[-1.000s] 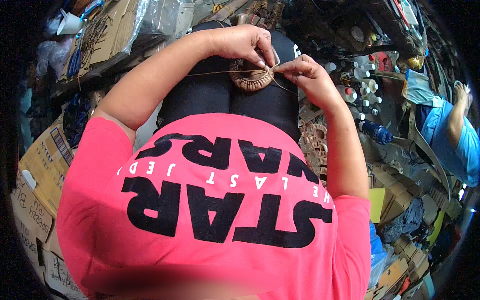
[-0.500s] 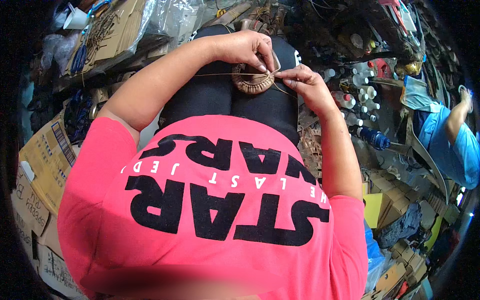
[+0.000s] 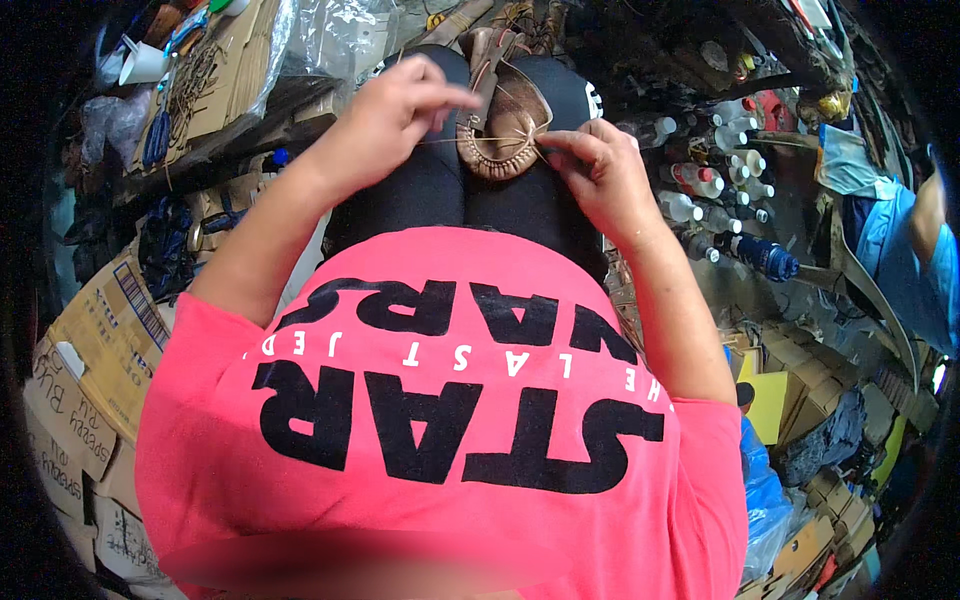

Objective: Stitching or sewing a leather shoe component by hand using a needle and thread.

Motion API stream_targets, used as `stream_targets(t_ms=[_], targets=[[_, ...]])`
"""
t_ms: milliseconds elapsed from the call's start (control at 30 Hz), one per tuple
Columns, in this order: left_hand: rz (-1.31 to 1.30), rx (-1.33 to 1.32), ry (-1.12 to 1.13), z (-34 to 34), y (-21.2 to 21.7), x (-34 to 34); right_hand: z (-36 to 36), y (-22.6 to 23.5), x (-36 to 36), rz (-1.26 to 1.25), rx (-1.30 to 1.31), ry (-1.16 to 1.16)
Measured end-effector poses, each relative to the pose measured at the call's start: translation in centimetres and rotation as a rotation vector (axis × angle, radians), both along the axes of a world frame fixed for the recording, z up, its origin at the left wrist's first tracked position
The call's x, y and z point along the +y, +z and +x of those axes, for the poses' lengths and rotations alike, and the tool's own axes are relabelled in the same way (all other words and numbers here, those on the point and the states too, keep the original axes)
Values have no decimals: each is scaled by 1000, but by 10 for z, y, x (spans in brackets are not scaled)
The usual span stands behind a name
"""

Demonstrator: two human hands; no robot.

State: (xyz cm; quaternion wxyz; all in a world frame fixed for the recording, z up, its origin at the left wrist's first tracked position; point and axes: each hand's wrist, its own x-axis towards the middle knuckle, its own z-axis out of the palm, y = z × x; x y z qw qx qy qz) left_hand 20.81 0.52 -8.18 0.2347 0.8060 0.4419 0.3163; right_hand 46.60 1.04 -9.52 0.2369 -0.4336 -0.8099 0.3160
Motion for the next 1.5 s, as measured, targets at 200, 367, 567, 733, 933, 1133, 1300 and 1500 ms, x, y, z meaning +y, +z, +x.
stream_targets(t_ms=[200, 367, 567, 733, 933, 1133, 1300, 1500], targets=[[188, 402, 149, 2, -14, -23, 4, -8, -3, 31, -51, 29], [103, 110, 65, 13, -25, 0, 16, -11, 17, -320, 42, 63], [107, 156, 53, 15, -31, 4, 16, -11, 26, -268, 18, 109], [89, 182, 50, 17, -31, 4, 17, -16, 30, -281, 36, 136], [72, 194, -7, 21, -35, 16, 16, -19, 34, -434, 131, 140], [-127, 131, -190, 23, -36, 37, 18, -22, 38, -441, 120, 152], [49, 218, -77, 14, -35, 12, 20, -20, 25, -339, 62, 112], [121, 253, -10, 15, -36, 8, 20, -27, 23, -321, 115, 90]])
